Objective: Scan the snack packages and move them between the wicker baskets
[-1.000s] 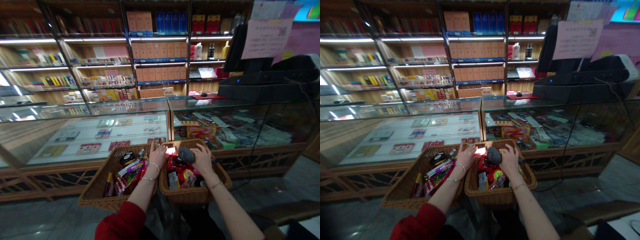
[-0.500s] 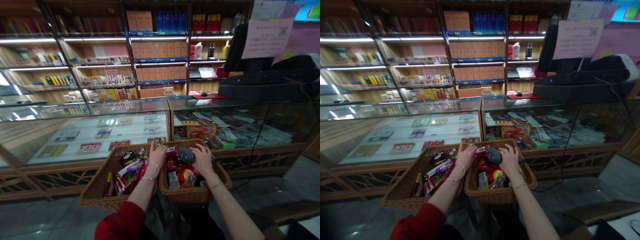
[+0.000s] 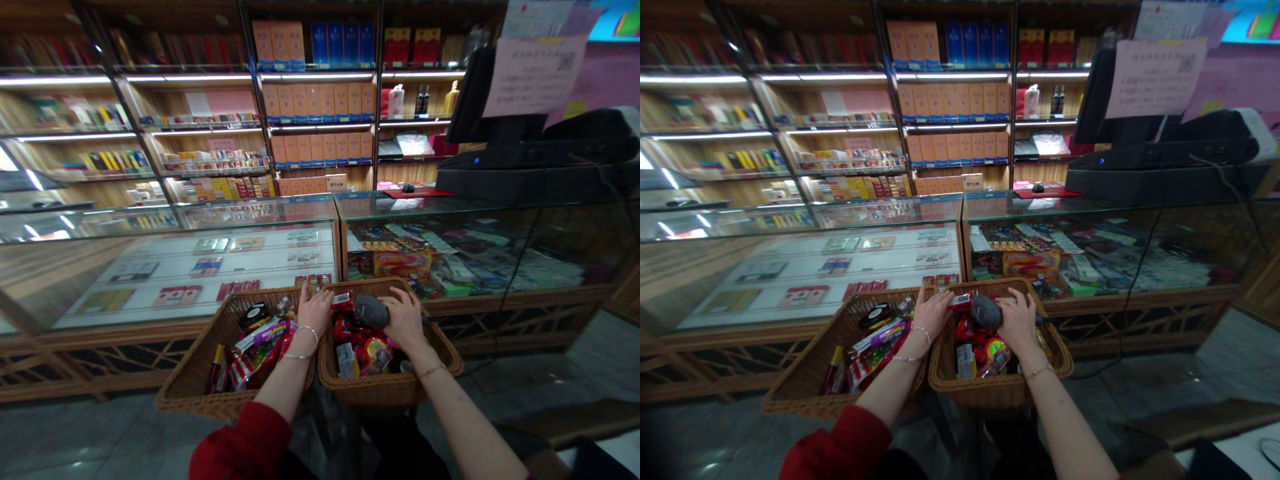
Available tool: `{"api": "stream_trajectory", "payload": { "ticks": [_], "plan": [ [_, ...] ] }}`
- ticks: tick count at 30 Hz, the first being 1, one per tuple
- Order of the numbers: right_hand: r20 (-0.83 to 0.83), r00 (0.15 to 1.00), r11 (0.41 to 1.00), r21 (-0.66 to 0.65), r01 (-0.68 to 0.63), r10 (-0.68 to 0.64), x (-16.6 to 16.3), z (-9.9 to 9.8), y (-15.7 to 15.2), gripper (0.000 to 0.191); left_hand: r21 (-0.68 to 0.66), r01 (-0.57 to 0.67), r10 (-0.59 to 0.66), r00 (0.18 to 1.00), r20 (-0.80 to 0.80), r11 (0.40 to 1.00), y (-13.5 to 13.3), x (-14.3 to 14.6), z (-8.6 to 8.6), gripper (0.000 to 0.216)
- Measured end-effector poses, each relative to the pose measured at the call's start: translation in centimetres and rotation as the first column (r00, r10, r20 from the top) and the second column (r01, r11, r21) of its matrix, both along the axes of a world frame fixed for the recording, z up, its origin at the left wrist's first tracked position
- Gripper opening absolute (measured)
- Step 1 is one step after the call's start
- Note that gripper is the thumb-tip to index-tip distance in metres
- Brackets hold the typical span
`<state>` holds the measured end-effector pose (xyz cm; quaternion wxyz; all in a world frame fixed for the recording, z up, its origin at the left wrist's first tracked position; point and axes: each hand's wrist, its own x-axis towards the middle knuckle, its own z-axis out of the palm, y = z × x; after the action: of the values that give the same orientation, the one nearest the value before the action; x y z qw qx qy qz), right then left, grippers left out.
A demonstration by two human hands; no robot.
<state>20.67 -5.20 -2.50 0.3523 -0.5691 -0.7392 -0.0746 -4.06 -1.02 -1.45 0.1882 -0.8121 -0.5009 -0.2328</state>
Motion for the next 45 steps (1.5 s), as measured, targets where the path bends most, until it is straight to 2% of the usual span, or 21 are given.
{"api": "stream_trajectory", "payload": {
  "ticks": [8, 14, 19, 23, 33, 38, 45],
  "plan": [
    [-0.042, 0.999, 0.999, 0.046, 0.028, -0.026, -0.1, -0.3, 0.3, 0.029, -0.005, -0.005, 0.006, 1.000, 0.010, 1.000, -0.1, -0.1, 0.1, 0.039],
    [-0.021, 0.999, 0.999, 0.033, 0.039, -0.038, -0.1, -0.3, 0.4, 0.031, -0.010, -0.023, 0.023, 1.000, 0.009, 1.000, -0.6, 0.1, 0.5, 0.036],
    [-0.043, 0.998, 0.999, 0.008, 0.034, -0.034, -0.4, 0.4, 0.0, 0.028, -0.025, -0.045, 0.045, 0.999, 0.027, 0.999, -1.0, 0.7, 1.1, 0.034],
    [-0.055, 0.997, 0.999, -0.012, 0.051, -0.052, -0.8, 1.3, -0.3, 0.033, -0.048, -0.054, 0.056, 0.998, 0.032, 0.997, -1.4, 1.0, 1.6, 0.032],
    [-0.015, 0.999, 0.999, -0.028, 0.040, -0.040, -1.4, 3.0, -0.9, 0.036, -0.076, -0.143, 0.146, 0.988, 0.044, 0.987, -2.2, 1.0, 3.6, 0.037],
    [-0.022, 0.999, 0.999, -0.028, 0.036, -0.037, -2.0, 3.3, -1.0, 0.037, -0.096, -0.181, 0.186, 0.982, 0.040, 0.979, -2.5, 0.3, 4.3, 0.036],
    [-0.006, 1.000, 1.000, -0.008, 0.018, -0.018, -3.3, 3.3, -0.9, 0.039, -0.132, -0.202, 0.213, 0.974, 0.076, 0.971, -3.7, -1.2, 4.2, 0.037]
  ]
}}
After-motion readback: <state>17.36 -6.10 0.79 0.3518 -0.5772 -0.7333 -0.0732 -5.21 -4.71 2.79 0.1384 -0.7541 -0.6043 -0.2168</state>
